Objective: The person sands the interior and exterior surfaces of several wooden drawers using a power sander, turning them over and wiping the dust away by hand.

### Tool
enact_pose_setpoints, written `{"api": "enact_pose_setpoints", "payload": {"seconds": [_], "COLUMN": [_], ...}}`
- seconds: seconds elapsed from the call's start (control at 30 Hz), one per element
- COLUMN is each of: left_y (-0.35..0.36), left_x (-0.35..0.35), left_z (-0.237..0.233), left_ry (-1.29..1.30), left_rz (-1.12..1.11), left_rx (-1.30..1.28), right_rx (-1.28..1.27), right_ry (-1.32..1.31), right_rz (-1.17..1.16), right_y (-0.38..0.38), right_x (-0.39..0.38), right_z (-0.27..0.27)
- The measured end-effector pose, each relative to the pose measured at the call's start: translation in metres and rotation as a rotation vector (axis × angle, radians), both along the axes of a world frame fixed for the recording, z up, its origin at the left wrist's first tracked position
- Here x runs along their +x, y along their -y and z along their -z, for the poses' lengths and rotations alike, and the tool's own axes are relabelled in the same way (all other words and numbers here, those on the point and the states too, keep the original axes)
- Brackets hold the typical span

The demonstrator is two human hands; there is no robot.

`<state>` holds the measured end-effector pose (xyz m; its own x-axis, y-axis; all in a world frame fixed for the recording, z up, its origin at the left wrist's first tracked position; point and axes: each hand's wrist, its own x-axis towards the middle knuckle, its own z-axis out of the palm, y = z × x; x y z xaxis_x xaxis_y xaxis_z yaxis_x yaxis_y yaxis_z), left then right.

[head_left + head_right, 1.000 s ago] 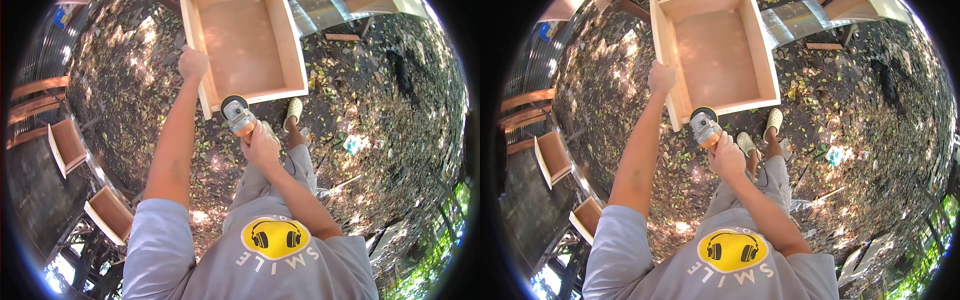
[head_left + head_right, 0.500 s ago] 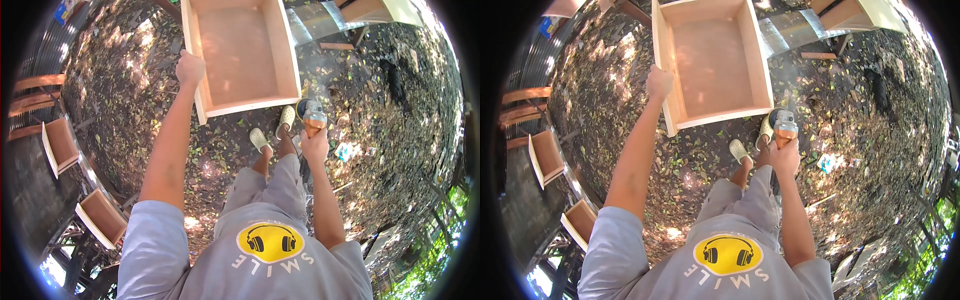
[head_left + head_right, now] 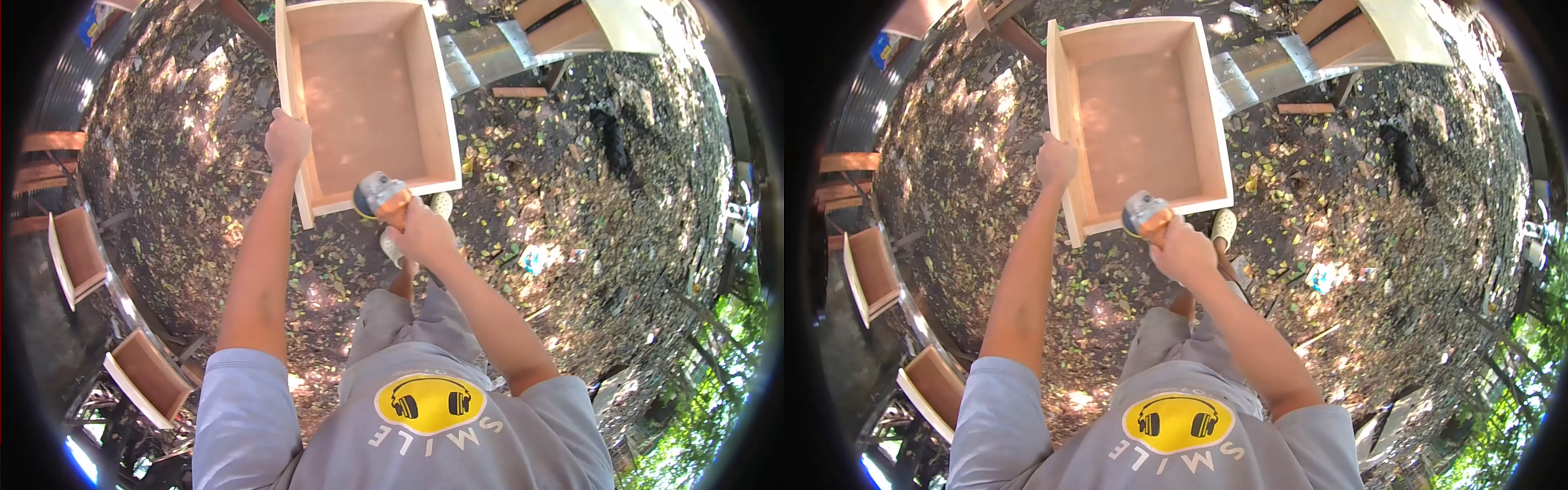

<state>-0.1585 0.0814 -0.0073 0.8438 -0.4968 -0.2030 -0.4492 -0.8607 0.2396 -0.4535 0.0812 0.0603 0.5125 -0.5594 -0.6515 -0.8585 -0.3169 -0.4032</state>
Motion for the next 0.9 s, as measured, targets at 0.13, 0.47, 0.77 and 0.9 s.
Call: {"api": "enact_pose_setpoints", "payload": {"seconds": [0.13, 0.47, 0.77, 0.9], "left_y": [0.002, 0.001, 0.001, -0.003], "left_x": [-0.001, -0.001, -0.006, -0.007], "left_z": [0.003, 0.006, -0.002, 0.006], "left_ry": [0.021, -0.025, -0.068, -0.022], "left_rz": [0.002, -0.035, -0.116, -0.14], "left_rx": [-0.03, 0.002, 0.082, 0.1], "right_rx": [-0.121, -0.389, -0.508, -0.51], "right_ry": [-0.066, -0.044, 0.047, -0.034], "right_rz": [0.008, -0.422, -0.812, -0.825], "right_y": [0.035, 0.135, 0.299, 0.382], "right_x": [-0.052, -0.108, -0.034, 0.044], "right_z": [0.005, 0.033, 0.043, 0.037]}}
